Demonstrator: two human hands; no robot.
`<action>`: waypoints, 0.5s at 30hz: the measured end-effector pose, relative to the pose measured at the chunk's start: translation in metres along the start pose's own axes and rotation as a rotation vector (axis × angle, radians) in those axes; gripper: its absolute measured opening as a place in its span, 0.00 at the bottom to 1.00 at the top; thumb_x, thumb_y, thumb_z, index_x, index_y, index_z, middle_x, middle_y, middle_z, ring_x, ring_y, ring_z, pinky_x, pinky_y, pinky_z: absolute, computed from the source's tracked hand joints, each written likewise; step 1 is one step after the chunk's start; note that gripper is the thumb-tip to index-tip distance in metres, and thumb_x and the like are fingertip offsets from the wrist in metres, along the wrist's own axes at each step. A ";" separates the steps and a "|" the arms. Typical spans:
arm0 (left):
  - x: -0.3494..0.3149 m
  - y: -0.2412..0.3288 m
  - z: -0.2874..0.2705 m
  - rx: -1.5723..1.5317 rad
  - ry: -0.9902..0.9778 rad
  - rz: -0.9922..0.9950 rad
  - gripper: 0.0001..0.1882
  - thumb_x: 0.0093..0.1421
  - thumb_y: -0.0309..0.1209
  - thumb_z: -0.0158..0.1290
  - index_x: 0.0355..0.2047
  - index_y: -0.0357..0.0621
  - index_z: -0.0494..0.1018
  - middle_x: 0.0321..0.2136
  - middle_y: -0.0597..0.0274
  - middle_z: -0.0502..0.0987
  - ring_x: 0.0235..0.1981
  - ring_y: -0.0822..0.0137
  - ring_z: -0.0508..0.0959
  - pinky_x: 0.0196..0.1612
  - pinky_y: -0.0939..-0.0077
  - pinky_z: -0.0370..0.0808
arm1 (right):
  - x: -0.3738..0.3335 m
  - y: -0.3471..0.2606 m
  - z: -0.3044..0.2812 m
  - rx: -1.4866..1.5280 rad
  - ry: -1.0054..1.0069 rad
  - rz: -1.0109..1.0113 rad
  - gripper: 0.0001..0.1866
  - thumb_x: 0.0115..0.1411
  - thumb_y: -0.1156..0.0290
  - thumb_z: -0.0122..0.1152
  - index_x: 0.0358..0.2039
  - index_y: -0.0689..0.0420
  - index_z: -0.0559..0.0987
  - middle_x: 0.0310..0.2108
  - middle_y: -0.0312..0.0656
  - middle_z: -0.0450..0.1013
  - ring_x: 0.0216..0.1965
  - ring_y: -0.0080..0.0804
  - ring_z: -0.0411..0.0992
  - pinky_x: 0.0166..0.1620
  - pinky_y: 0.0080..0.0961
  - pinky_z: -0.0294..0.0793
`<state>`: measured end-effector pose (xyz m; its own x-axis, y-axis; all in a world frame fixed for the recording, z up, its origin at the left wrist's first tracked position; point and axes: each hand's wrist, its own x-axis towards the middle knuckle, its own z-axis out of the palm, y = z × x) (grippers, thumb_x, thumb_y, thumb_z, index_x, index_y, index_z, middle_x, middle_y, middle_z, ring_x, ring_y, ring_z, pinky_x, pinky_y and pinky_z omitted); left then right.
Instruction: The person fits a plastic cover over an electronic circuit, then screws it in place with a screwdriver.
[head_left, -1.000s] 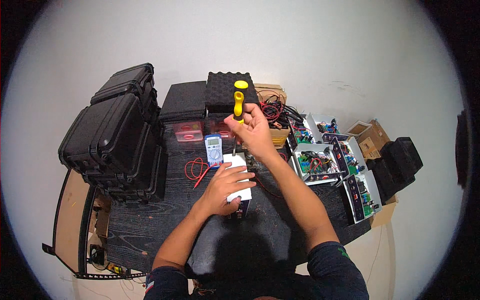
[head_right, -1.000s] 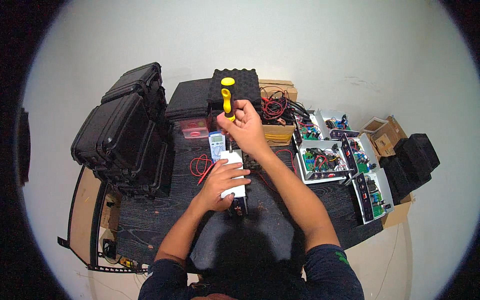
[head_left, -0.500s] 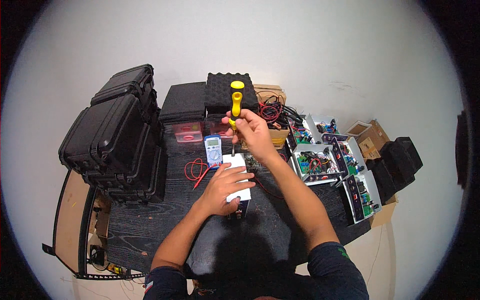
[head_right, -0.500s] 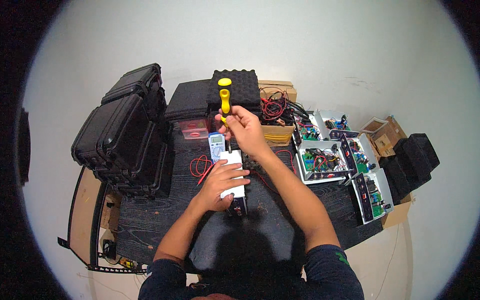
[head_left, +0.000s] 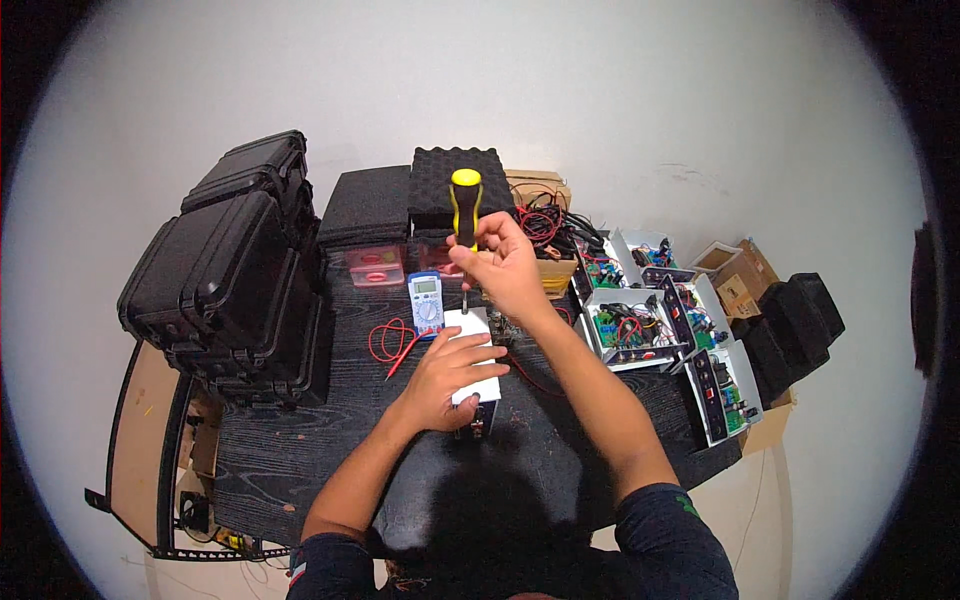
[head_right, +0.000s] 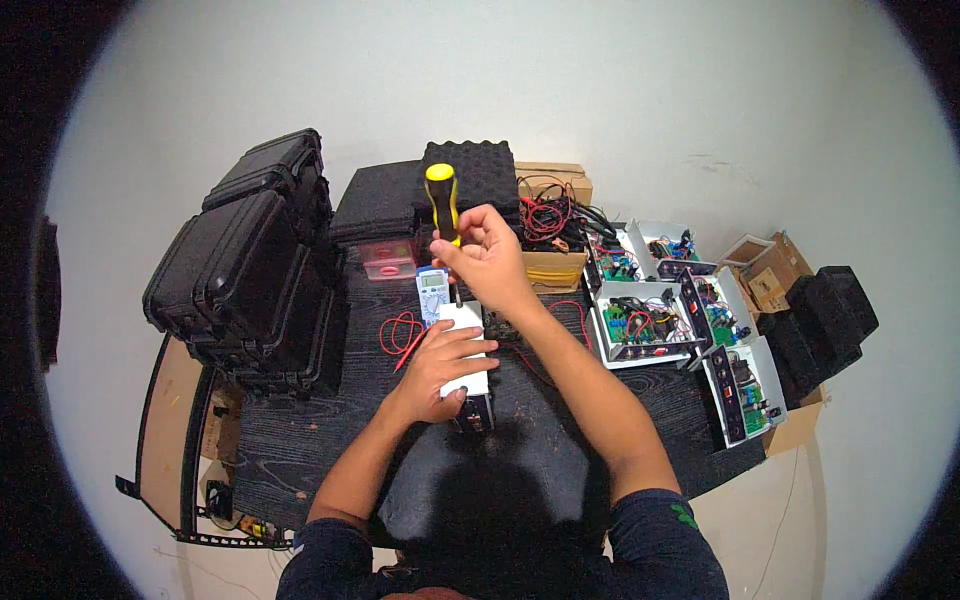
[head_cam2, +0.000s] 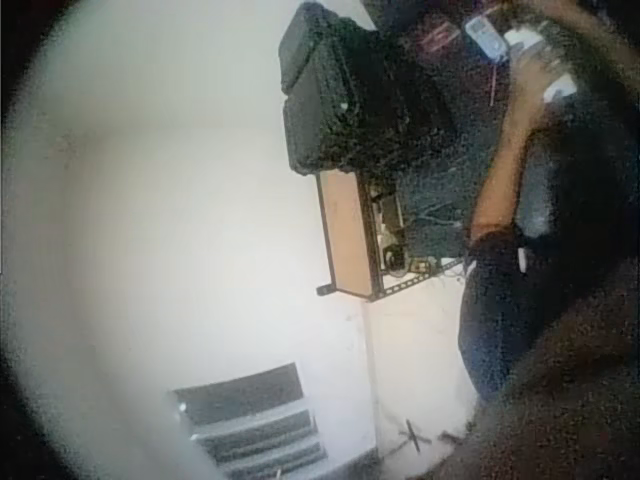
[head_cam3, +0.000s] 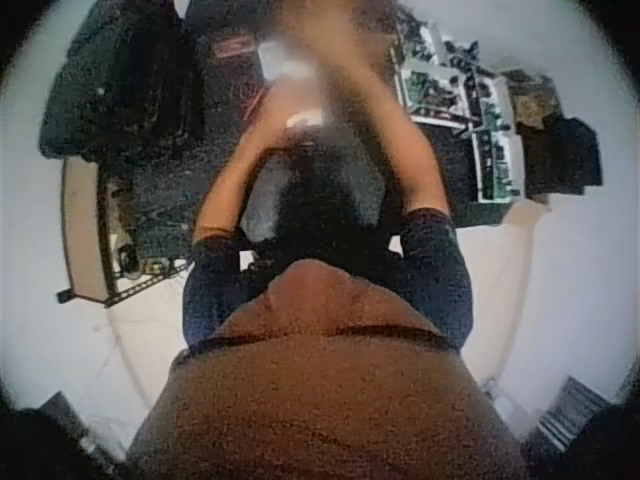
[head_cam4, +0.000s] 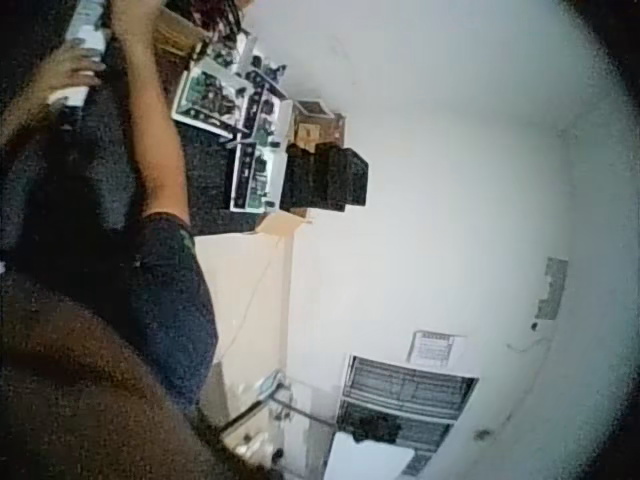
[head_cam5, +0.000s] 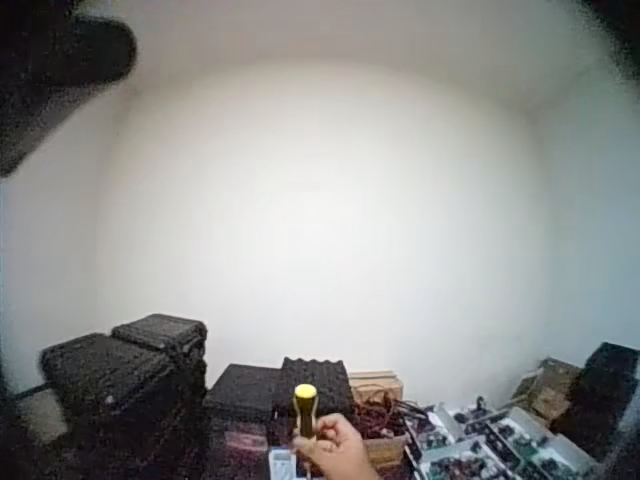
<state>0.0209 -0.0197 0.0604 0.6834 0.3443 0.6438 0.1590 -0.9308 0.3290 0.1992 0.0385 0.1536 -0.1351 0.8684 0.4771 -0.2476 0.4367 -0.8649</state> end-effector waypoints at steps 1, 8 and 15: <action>0.000 0.000 0.000 0.000 0.000 -0.001 0.30 0.52 0.39 0.52 0.57 0.52 0.80 0.62 0.58 0.78 0.66 0.49 0.72 0.70 0.38 0.59 | -0.001 0.000 0.002 -0.034 0.025 -0.037 0.19 0.69 0.73 0.64 0.55 0.60 0.68 0.40 0.40 0.79 0.36 0.20 0.80 0.34 0.17 0.80; 0.000 -0.001 0.003 0.001 0.002 0.009 0.30 0.54 0.40 0.51 0.57 0.52 0.80 0.61 0.58 0.78 0.66 0.49 0.72 0.69 0.38 0.60 | 0.001 -0.007 -0.006 0.121 0.019 0.083 0.18 0.67 0.76 0.67 0.52 0.61 0.70 0.44 0.42 0.79 0.35 0.20 0.80 0.34 0.17 0.80; 0.000 0.000 -0.001 0.005 0.000 0.006 0.30 0.52 0.39 0.52 0.57 0.52 0.80 0.61 0.58 0.78 0.66 0.50 0.73 0.69 0.38 0.60 | -0.001 0.001 0.001 -0.088 0.092 -0.042 0.15 0.71 0.70 0.62 0.54 0.61 0.75 0.49 0.42 0.81 0.36 0.22 0.81 0.33 0.19 0.79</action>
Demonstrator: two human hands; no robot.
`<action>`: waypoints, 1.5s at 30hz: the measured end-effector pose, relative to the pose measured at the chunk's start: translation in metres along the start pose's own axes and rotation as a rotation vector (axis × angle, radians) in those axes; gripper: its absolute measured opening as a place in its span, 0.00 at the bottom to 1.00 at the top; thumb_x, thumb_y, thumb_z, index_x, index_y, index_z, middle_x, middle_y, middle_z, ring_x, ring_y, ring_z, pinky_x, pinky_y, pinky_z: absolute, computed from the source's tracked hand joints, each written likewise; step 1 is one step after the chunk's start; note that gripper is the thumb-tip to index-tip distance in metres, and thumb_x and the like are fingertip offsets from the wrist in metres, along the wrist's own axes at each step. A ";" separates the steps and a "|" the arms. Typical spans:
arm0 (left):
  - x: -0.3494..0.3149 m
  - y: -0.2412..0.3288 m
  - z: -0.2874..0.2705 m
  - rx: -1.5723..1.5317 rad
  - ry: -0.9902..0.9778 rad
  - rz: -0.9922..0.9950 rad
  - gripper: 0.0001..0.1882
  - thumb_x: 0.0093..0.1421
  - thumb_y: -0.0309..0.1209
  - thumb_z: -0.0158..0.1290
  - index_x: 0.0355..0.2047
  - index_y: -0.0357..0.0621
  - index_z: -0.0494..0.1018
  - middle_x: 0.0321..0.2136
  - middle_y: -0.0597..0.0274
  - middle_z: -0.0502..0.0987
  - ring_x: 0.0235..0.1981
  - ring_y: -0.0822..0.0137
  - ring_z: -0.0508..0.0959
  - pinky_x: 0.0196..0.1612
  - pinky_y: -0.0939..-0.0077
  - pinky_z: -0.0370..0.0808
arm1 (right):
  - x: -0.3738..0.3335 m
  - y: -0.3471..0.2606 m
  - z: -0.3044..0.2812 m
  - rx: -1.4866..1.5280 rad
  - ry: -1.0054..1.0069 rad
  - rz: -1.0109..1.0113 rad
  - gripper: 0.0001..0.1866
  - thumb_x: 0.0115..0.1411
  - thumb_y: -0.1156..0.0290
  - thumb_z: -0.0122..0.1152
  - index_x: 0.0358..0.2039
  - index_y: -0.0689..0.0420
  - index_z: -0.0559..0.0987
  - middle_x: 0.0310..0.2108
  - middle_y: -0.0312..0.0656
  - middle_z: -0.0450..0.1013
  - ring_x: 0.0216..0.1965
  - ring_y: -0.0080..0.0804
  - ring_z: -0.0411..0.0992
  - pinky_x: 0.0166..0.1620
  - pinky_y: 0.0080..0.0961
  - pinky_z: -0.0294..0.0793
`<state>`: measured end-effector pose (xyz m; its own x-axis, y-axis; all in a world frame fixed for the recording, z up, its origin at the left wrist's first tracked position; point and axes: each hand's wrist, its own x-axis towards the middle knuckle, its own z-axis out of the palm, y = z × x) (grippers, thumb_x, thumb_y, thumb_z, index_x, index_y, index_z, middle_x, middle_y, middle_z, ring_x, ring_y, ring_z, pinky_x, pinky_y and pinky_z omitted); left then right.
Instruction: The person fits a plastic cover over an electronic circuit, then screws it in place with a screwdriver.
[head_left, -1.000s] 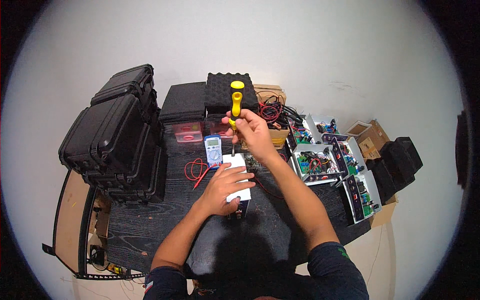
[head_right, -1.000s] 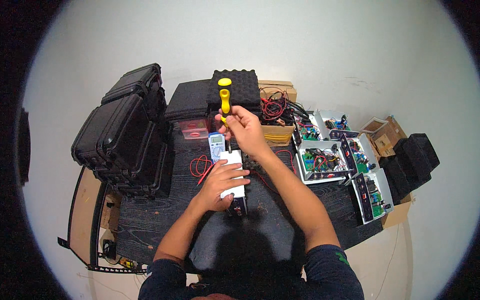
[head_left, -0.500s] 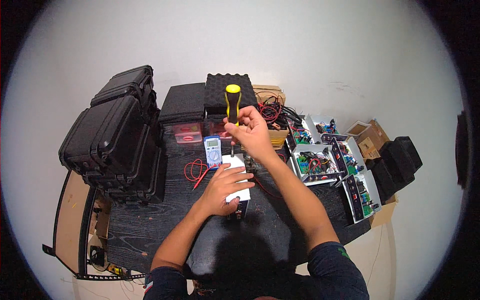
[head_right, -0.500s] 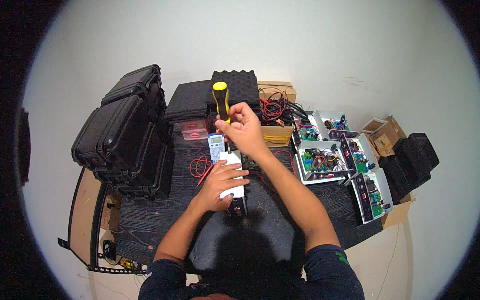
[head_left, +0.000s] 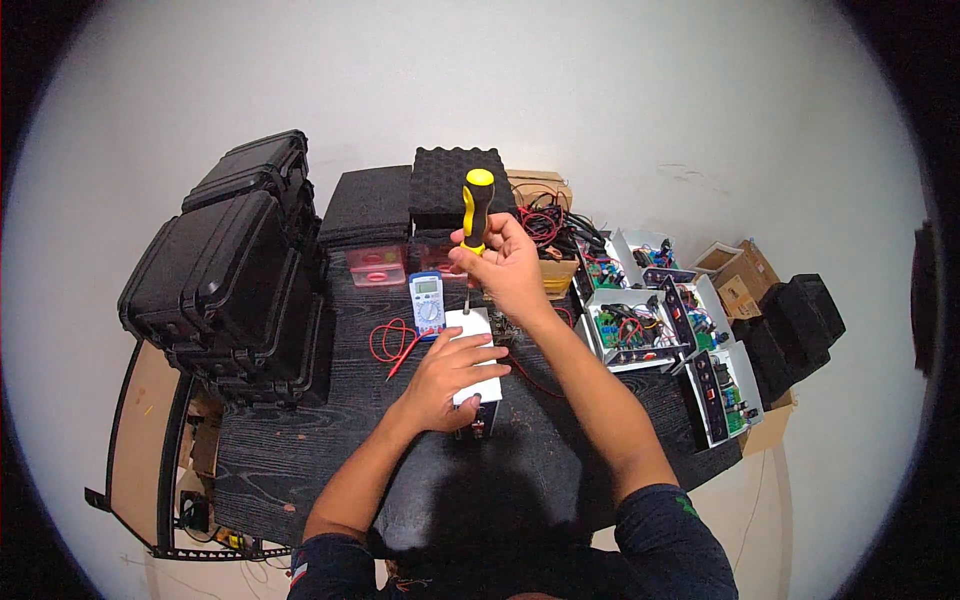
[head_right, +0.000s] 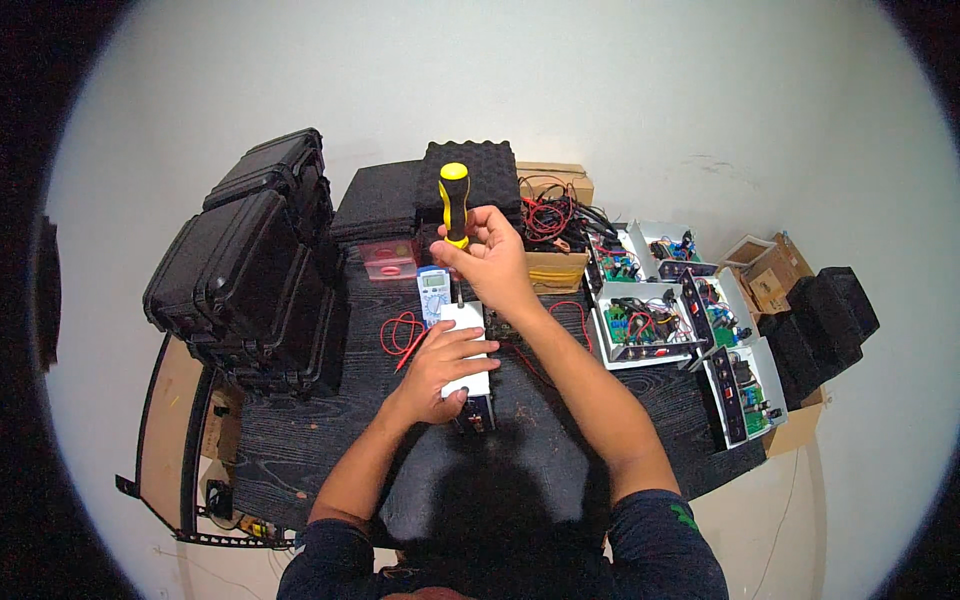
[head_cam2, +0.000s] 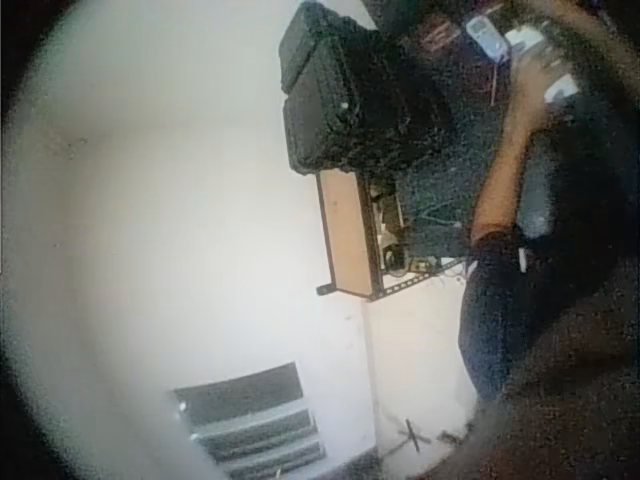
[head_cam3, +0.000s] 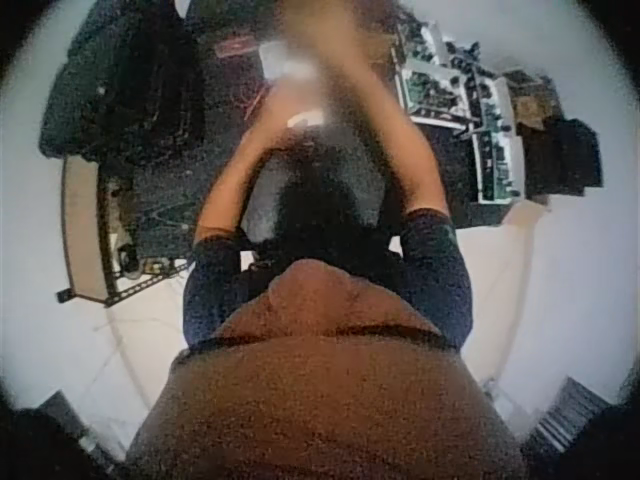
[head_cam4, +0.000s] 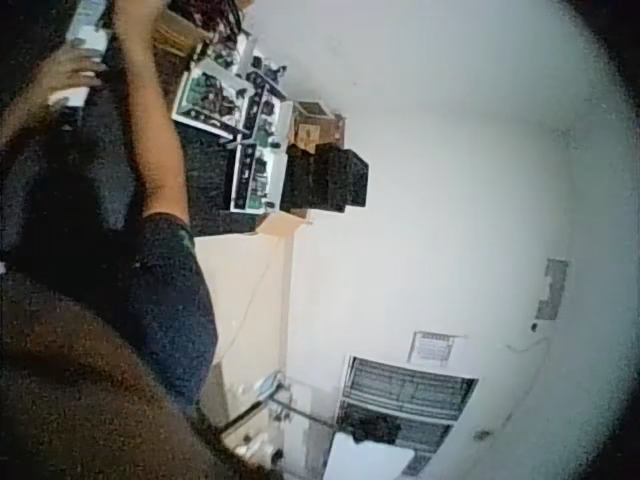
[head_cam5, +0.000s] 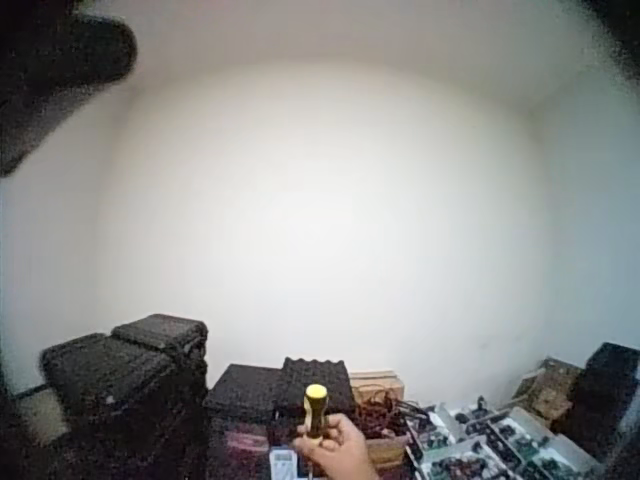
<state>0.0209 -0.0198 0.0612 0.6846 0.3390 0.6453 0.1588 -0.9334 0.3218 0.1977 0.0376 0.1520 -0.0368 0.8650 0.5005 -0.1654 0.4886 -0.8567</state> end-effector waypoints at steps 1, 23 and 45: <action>0.000 0.000 0.000 0.001 0.000 -0.001 0.30 0.52 0.39 0.52 0.57 0.52 0.80 0.61 0.58 0.78 0.66 0.50 0.73 0.69 0.38 0.60 | 0.001 0.001 -0.002 0.053 -0.036 0.038 0.15 0.70 0.72 0.64 0.54 0.61 0.74 0.49 0.42 0.81 0.37 0.22 0.81 0.33 0.19 0.79; -0.002 0.002 -0.003 0.011 -0.005 -0.009 0.30 0.52 0.38 0.53 0.57 0.53 0.80 0.62 0.58 0.78 0.66 0.49 0.72 0.69 0.37 0.59 | 0.006 0.009 0.012 0.122 0.026 -0.087 0.17 0.65 0.78 0.69 0.52 0.62 0.73 0.40 0.40 0.78 0.37 0.18 0.80 0.36 0.16 0.81; 0.001 0.005 -0.005 0.005 0.005 -0.011 0.34 0.43 0.30 0.56 0.56 0.53 0.81 0.60 0.60 0.79 0.65 0.51 0.73 0.70 0.38 0.61 | -0.010 0.017 -0.073 -0.094 0.348 0.152 0.11 0.69 0.62 0.68 0.42 0.56 0.79 0.26 0.29 0.74 0.24 0.18 0.77 0.22 0.12 0.63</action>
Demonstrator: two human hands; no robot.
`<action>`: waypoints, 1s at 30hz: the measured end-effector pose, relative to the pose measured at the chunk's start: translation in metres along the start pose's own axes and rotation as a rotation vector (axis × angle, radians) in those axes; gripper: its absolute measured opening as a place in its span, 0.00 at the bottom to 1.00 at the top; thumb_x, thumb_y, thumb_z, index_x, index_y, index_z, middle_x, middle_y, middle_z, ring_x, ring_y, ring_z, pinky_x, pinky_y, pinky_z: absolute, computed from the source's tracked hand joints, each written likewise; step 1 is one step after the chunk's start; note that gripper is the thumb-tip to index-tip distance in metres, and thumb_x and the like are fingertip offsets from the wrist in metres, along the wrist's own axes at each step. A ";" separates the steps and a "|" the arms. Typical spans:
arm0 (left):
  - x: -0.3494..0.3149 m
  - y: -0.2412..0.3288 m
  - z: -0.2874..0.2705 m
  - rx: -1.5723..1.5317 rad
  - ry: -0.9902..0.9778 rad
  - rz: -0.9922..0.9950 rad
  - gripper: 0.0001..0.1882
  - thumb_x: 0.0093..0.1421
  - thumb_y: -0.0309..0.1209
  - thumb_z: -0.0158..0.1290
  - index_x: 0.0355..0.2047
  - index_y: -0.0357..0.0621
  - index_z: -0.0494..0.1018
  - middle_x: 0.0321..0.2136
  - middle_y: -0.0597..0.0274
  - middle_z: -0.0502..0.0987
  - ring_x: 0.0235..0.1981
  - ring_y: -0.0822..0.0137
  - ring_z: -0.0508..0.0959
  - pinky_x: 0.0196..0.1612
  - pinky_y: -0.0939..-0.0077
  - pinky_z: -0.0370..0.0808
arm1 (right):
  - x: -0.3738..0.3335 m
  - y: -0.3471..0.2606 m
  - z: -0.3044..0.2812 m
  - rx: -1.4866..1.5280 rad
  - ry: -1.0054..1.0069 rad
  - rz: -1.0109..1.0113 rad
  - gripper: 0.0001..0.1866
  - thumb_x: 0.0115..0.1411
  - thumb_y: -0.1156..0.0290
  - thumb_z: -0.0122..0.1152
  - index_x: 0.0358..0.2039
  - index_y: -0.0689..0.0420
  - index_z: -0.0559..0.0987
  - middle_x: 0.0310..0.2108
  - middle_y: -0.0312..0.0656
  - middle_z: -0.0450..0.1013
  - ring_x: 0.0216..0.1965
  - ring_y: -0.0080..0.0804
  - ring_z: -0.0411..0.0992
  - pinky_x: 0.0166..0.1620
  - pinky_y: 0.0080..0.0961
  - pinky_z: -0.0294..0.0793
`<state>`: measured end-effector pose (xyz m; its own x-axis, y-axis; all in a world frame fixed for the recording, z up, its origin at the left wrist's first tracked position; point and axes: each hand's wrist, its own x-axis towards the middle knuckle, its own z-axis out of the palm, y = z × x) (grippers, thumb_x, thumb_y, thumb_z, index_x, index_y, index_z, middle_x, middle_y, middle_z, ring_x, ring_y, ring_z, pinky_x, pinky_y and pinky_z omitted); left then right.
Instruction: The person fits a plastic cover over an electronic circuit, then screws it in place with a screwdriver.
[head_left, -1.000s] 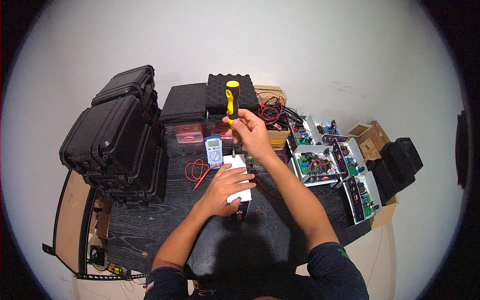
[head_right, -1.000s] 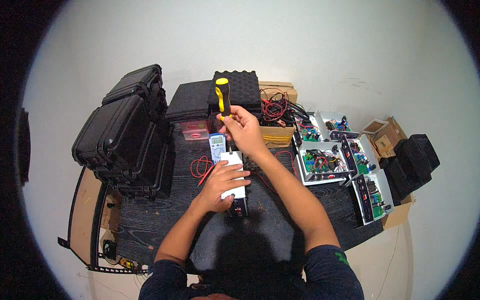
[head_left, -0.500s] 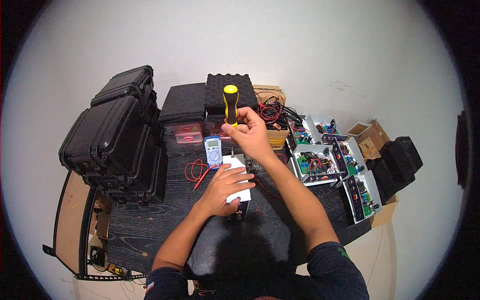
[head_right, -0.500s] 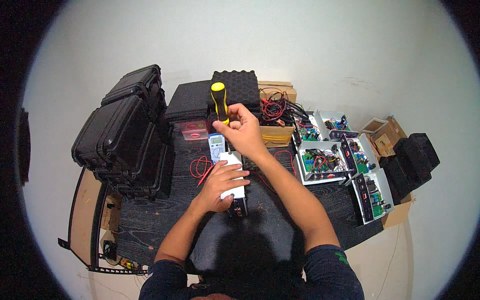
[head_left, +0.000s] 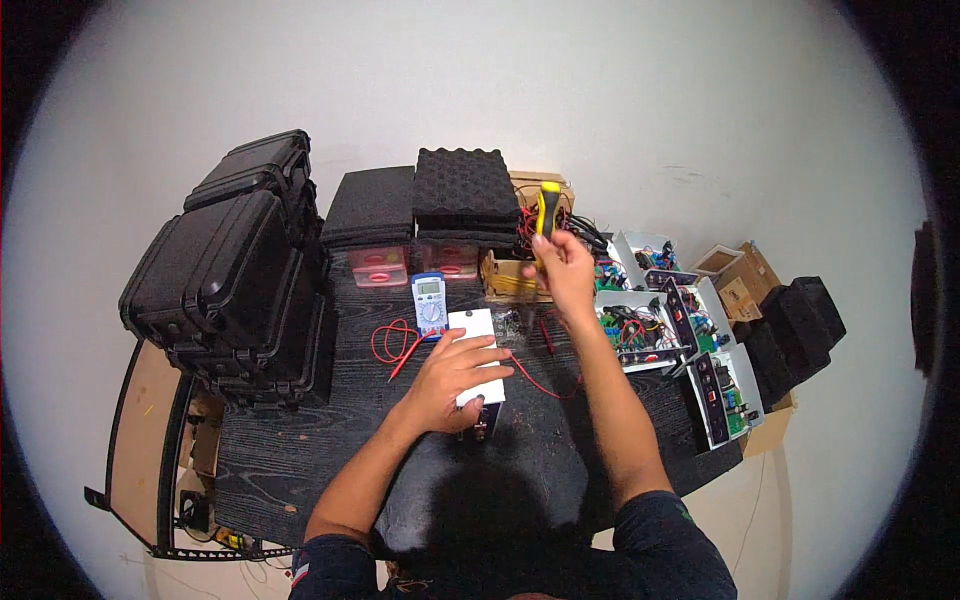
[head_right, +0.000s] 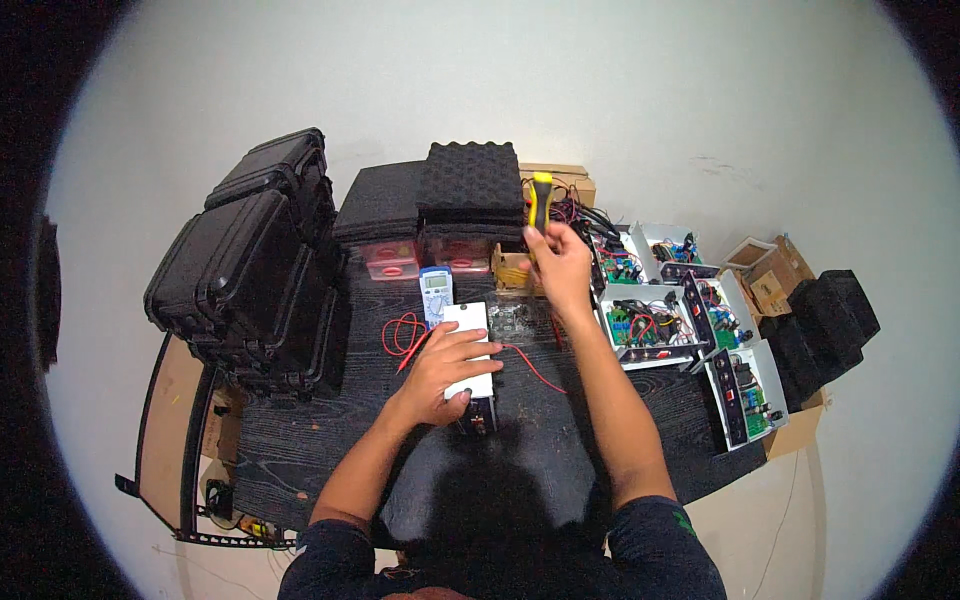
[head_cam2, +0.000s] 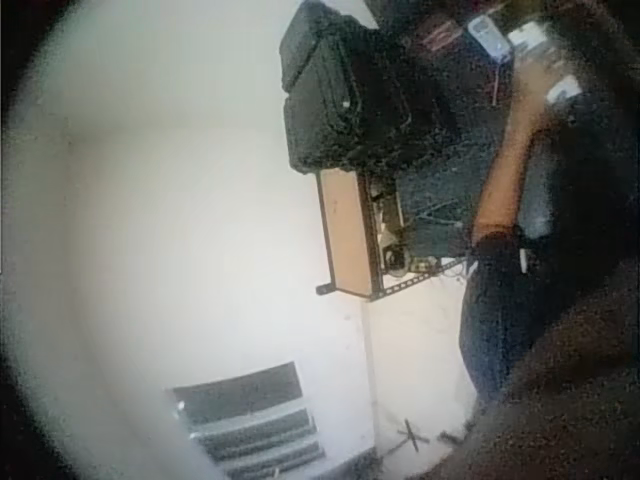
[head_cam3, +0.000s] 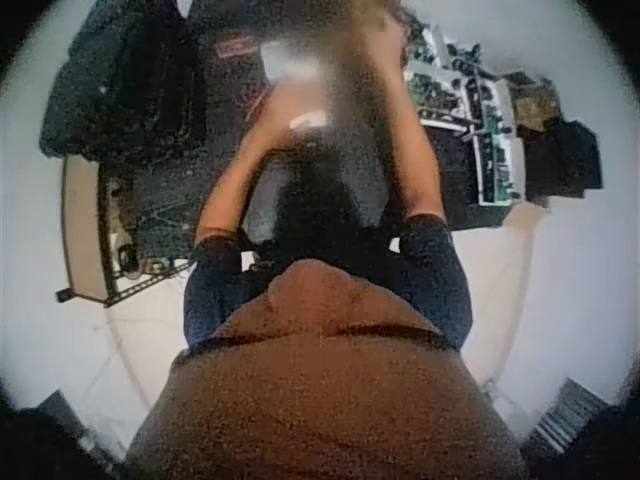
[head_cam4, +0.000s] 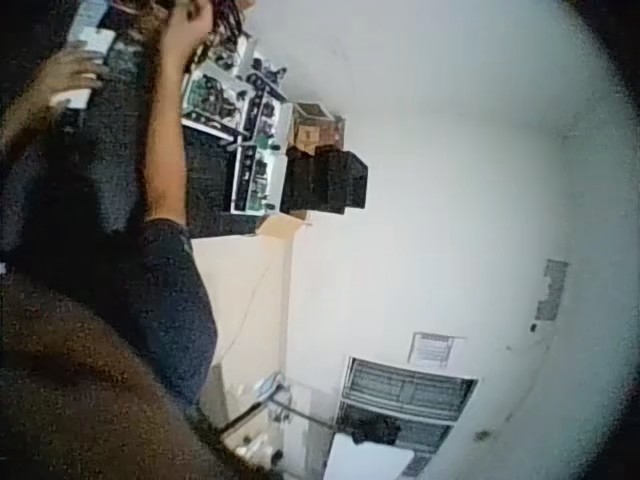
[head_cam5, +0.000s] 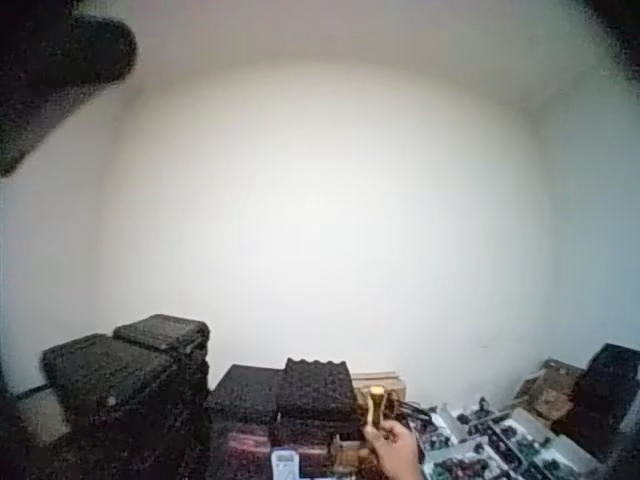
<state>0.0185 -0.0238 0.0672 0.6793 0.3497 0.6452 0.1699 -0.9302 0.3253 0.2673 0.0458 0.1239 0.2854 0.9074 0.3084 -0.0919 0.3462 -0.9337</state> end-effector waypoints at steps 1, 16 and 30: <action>-0.001 -0.001 0.001 0.000 0.003 -0.002 0.34 0.43 0.30 0.56 0.56 0.53 0.81 0.60 0.60 0.79 0.65 0.51 0.73 0.70 0.38 0.61 | -0.004 0.014 -0.012 -0.073 0.029 0.041 0.10 0.69 0.63 0.68 0.41 0.56 0.80 0.24 0.28 0.73 0.23 0.16 0.76 0.22 0.12 0.64; 0.000 -0.005 0.007 0.013 0.006 0.018 0.28 0.56 0.42 0.52 0.56 0.52 0.81 0.60 0.58 0.79 0.64 0.47 0.73 0.69 0.38 0.59 | -0.039 0.178 -0.094 -1.037 0.060 -0.120 0.20 0.51 0.65 0.80 0.38 0.61 0.80 0.25 0.48 0.79 0.29 0.47 0.80 0.36 0.41 0.78; -0.020 -0.023 0.046 -0.126 -0.061 -0.219 0.71 0.53 0.55 0.68 0.78 0.37 0.30 0.77 0.29 0.26 0.78 0.31 0.30 0.76 0.37 0.35 | -0.129 0.091 -0.061 -0.327 -0.260 -0.211 0.26 0.75 0.57 0.51 0.63 0.66 0.72 0.51 0.51 0.81 0.46 0.32 0.80 0.51 0.29 0.77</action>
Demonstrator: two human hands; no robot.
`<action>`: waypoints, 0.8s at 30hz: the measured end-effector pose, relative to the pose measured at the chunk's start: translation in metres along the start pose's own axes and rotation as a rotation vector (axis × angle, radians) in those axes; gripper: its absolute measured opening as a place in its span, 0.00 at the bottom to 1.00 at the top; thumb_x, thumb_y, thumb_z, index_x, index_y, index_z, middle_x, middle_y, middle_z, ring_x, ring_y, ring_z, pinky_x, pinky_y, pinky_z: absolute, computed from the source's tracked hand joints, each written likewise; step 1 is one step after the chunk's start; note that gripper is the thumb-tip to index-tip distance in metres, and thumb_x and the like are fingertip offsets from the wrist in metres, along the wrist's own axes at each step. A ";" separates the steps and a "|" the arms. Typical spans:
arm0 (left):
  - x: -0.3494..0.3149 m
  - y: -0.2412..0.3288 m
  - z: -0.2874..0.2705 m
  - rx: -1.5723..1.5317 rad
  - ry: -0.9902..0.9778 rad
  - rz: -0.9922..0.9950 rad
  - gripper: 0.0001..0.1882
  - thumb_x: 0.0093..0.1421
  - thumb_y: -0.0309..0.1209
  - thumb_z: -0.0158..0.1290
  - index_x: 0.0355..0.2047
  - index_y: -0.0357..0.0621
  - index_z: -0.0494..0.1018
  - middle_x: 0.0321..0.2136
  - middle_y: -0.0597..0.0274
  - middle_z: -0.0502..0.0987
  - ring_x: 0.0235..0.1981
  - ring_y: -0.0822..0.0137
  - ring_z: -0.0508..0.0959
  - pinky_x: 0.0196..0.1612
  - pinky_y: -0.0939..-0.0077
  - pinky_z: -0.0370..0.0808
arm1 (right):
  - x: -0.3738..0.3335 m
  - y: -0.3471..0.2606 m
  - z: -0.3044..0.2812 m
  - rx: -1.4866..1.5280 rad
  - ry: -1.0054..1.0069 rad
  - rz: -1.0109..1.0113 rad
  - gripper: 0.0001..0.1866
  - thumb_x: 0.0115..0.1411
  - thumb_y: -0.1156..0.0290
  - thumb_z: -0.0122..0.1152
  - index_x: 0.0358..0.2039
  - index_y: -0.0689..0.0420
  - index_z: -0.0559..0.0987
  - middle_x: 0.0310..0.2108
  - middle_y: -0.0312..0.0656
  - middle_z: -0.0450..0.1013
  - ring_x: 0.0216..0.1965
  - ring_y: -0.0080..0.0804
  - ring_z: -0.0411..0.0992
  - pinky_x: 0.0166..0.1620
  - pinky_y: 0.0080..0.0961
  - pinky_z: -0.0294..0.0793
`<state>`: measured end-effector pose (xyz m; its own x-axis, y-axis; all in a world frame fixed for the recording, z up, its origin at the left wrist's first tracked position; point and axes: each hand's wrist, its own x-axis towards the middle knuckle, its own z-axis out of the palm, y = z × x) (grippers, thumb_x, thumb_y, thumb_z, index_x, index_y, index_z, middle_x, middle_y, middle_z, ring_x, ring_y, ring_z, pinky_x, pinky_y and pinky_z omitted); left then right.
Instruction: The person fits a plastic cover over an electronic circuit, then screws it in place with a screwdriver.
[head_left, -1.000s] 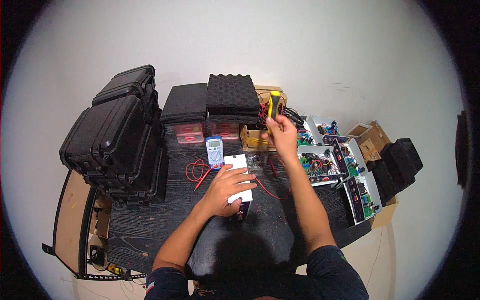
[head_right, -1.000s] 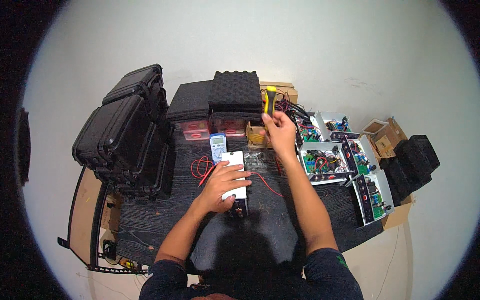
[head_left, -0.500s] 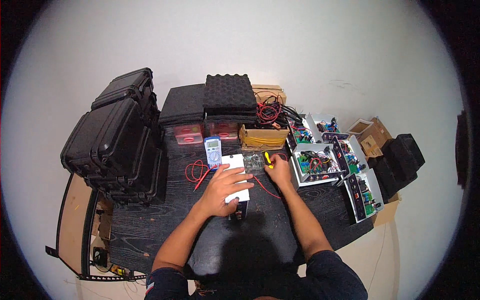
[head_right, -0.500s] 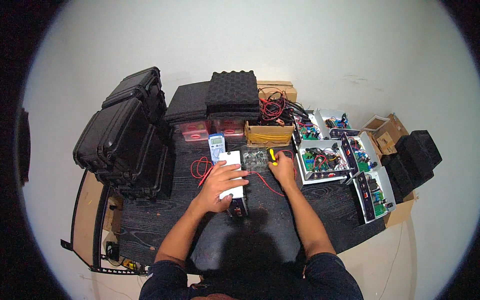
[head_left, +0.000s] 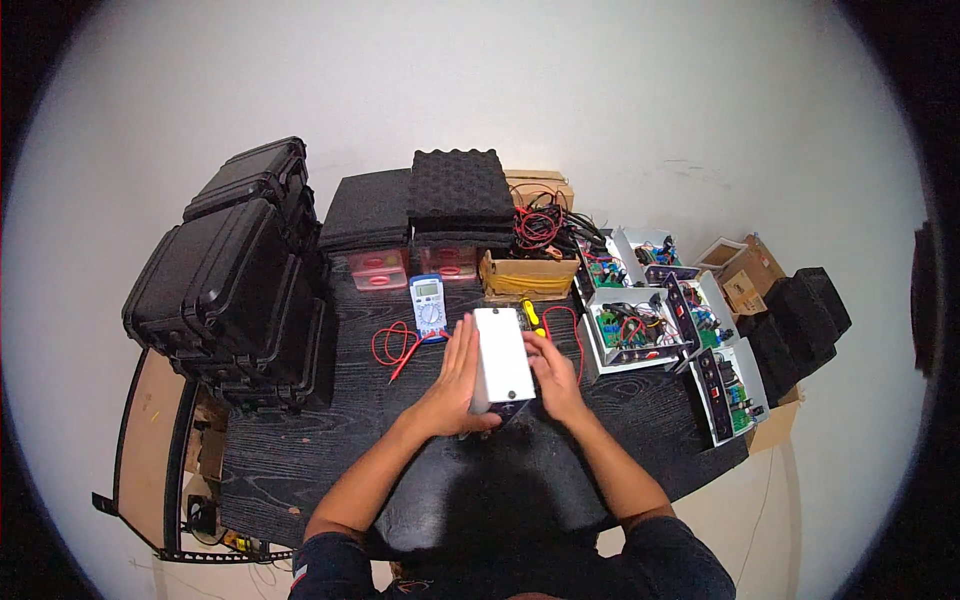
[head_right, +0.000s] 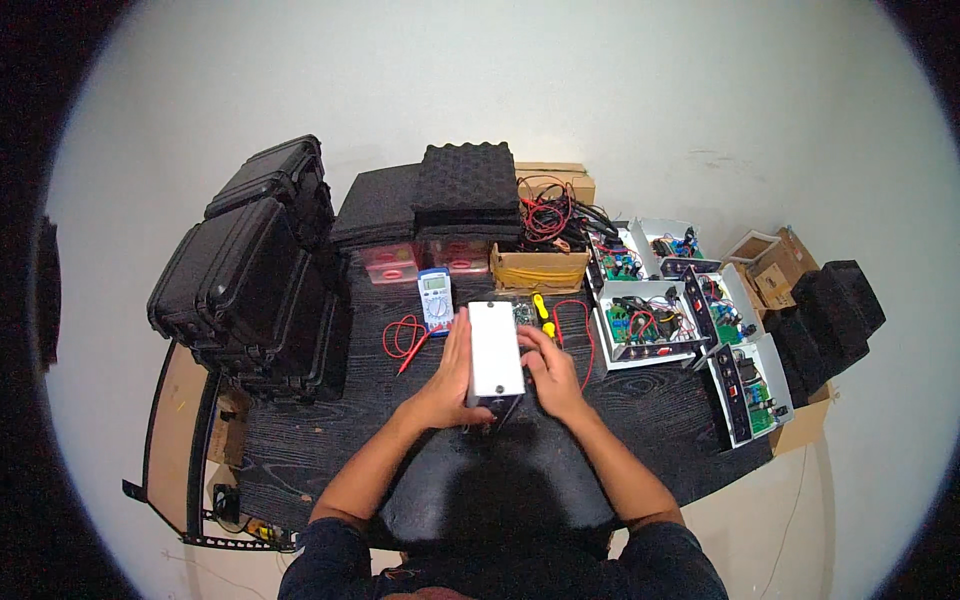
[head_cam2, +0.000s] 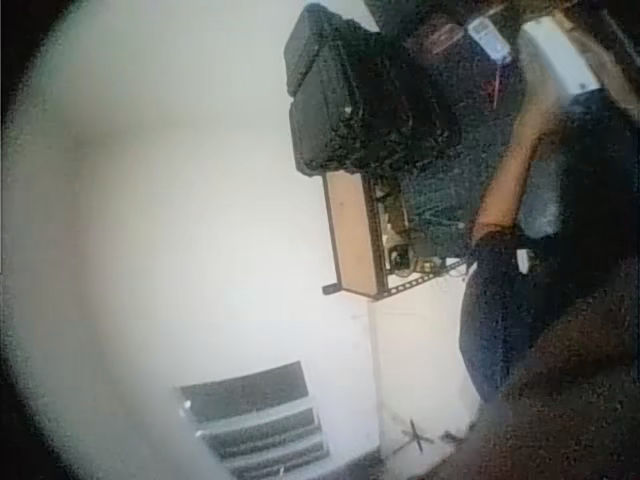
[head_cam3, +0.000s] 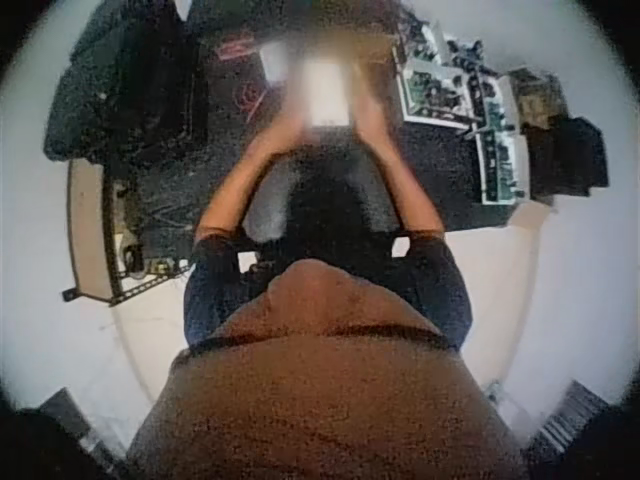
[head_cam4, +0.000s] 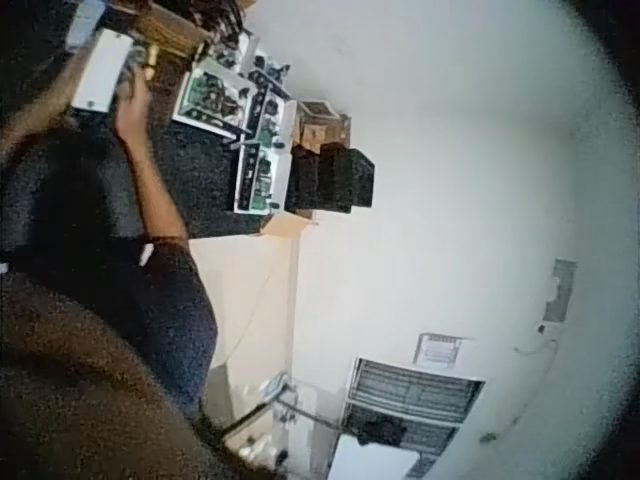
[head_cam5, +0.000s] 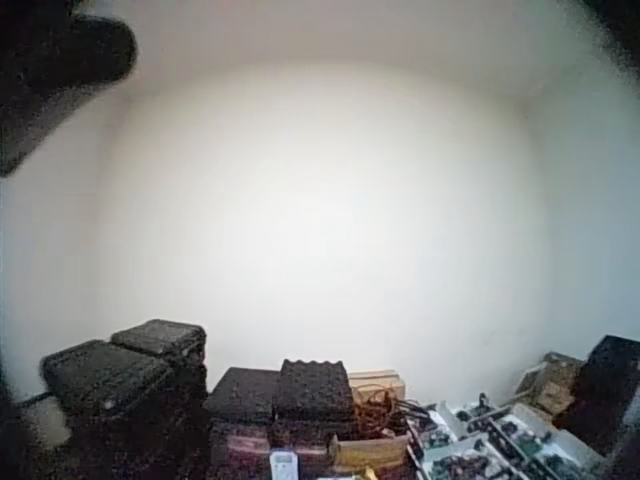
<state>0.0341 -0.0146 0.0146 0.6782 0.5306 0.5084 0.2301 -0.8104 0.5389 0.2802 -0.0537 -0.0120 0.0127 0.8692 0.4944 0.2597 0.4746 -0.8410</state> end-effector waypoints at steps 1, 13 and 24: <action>-0.001 0.001 0.002 0.035 -0.093 -0.103 0.74 0.50 0.53 0.72 0.77 0.35 0.31 0.77 0.30 0.26 0.78 0.30 0.30 0.77 0.38 0.35 | -0.004 -0.005 0.005 0.010 0.006 -0.036 0.30 0.77 0.54 0.47 0.65 0.67 0.70 0.53 0.53 0.80 0.51 0.36 0.80 0.54 0.31 0.76; 0.008 0.042 -0.027 0.194 -0.159 -0.201 0.78 0.29 0.49 0.79 0.76 0.36 0.47 0.68 0.30 0.57 0.69 0.33 0.61 0.73 0.47 0.59 | -0.036 0.006 0.009 0.504 0.066 0.145 0.45 0.77 0.37 0.30 0.74 0.67 0.57 0.67 0.54 0.69 0.67 0.40 0.68 0.70 0.36 0.62; -0.012 0.033 -0.038 0.460 -0.374 -0.211 0.74 0.28 0.52 0.75 0.75 0.38 0.53 0.63 0.31 0.66 0.62 0.35 0.69 0.67 0.48 0.65 | -0.046 0.051 0.018 -0.129 -0.167 0.323 0.35 0.76 0.52 0.44 0.73 0.66 0.61 0.69 0.60 0.66 0.71 0.50 0.65 0.72 0.38 0.61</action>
<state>0.0073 -0.0386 0.0520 0.7645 0.6355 0.1083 0.6059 -0.7657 0.2159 0.2753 -0.0670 -0.0822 -0.0404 0.9868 0.1567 0.3871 0.1601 -0.9080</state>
